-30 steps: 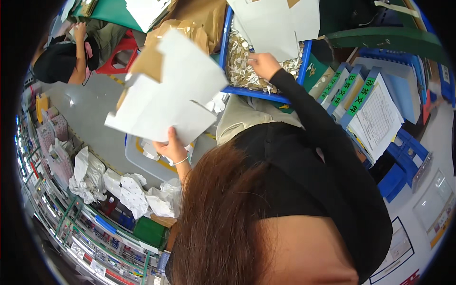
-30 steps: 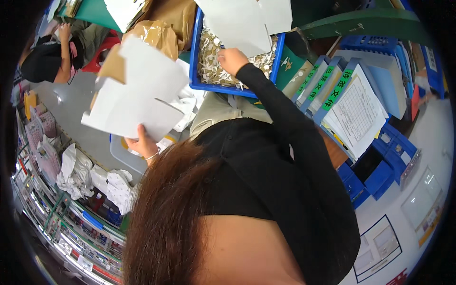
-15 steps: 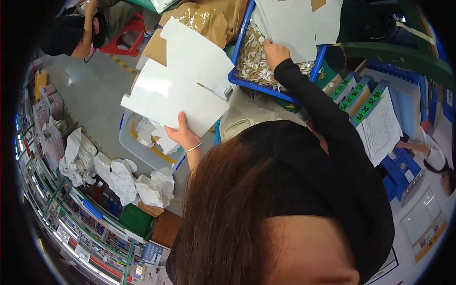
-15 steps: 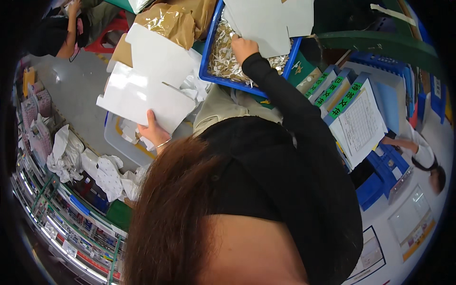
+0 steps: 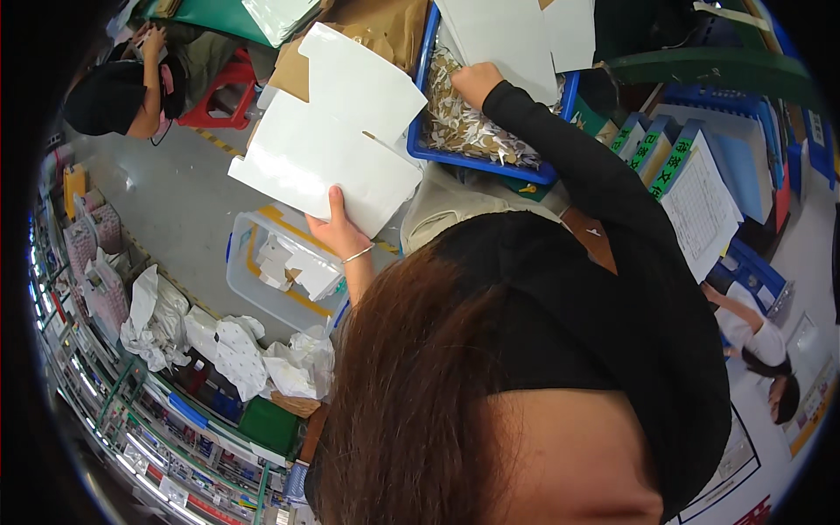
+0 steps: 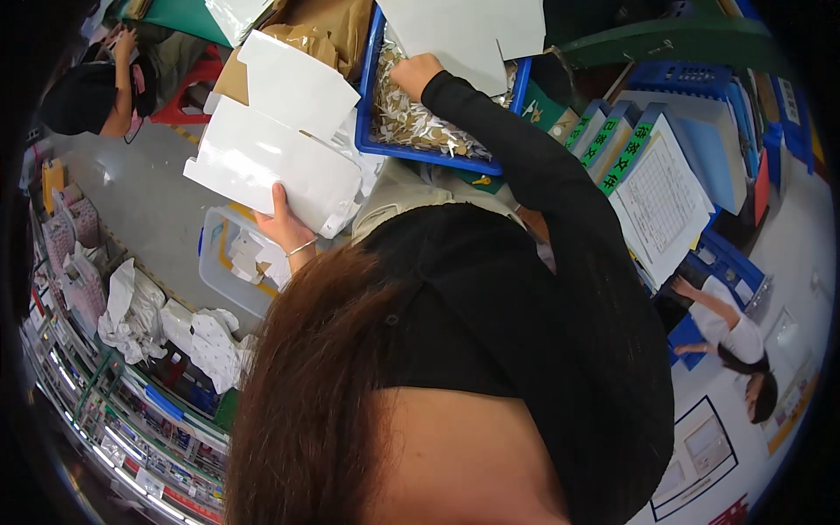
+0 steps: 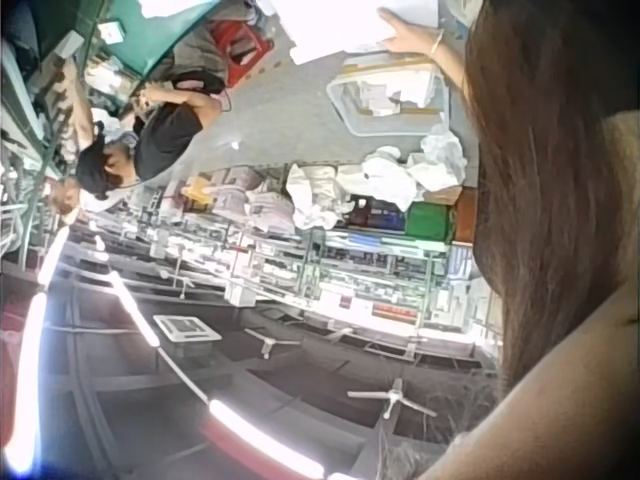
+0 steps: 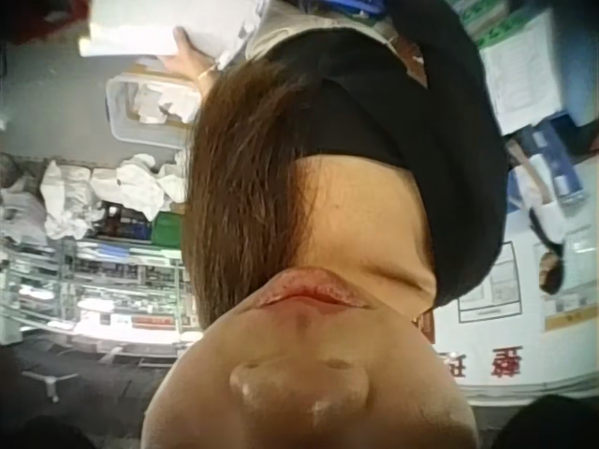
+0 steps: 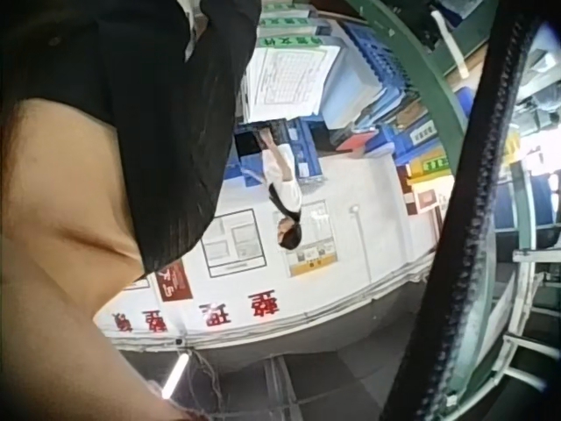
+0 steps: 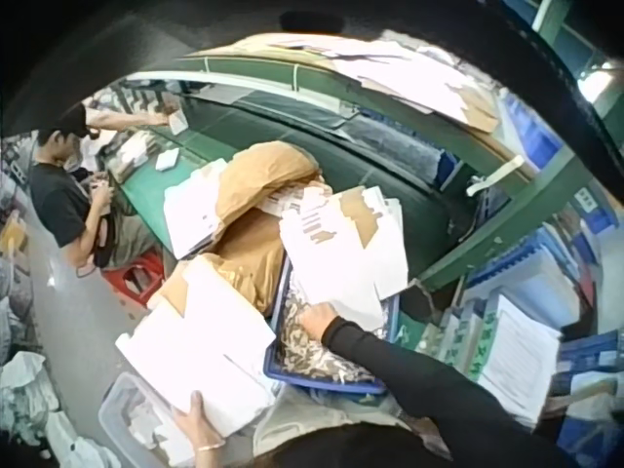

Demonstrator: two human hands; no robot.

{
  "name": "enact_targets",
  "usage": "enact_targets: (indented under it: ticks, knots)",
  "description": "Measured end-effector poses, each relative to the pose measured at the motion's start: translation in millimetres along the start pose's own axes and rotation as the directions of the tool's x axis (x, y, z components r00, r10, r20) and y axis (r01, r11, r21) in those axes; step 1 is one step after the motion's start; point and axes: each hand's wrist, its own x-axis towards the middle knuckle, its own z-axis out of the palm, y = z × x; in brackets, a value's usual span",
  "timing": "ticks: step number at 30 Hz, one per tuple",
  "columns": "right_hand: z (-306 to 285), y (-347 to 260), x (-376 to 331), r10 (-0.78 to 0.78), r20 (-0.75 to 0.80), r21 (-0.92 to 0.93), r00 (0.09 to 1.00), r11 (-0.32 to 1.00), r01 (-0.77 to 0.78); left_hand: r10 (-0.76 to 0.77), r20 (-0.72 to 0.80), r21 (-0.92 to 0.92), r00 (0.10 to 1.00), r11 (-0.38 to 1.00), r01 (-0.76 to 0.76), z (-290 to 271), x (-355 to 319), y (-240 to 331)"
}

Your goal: Organizing cardboard components, inspecting small metal parts in a tray, and recording data on a clipboard in a factory setting.

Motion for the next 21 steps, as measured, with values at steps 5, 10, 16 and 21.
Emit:
enact_targets:
  ticks: [5, 10, 16, 21]
  knots:
    - [-15.5, -17.2, 18.3, 0.019, -0.196, -0.056, 0.98, 0.998, -0.03, -0.035, -0.005, 0.031, 0.999, 0.999, 0.035, 8.6, 1.4, -3.7]
    - [-16.3, -27.6, 25.3, 0.032, -0.381, -0.086, 0.924, 0.994, -0.07, -0.023, -0.011, 0.072, 1.0, 0.997, 0.024, 11.5, 0.5, -4.7]
    - [-1.5, -14.0, 38.3, -0.228, -0.28, -0.48, 0.932, 0.874, 0.069, -0.055, -0.03, 0.094, 0.998, 0.994, 0.057, 16.5, 2.3, -6.8]
    - [9.4, 6.9, 35.4, -0.435, -0.33, -0.553, 0.838, 0.808, 0.202, -0.028, -0.027, 0.096, 0.999, 0.995, 0.031, 21.8, 3.1, -8.0]
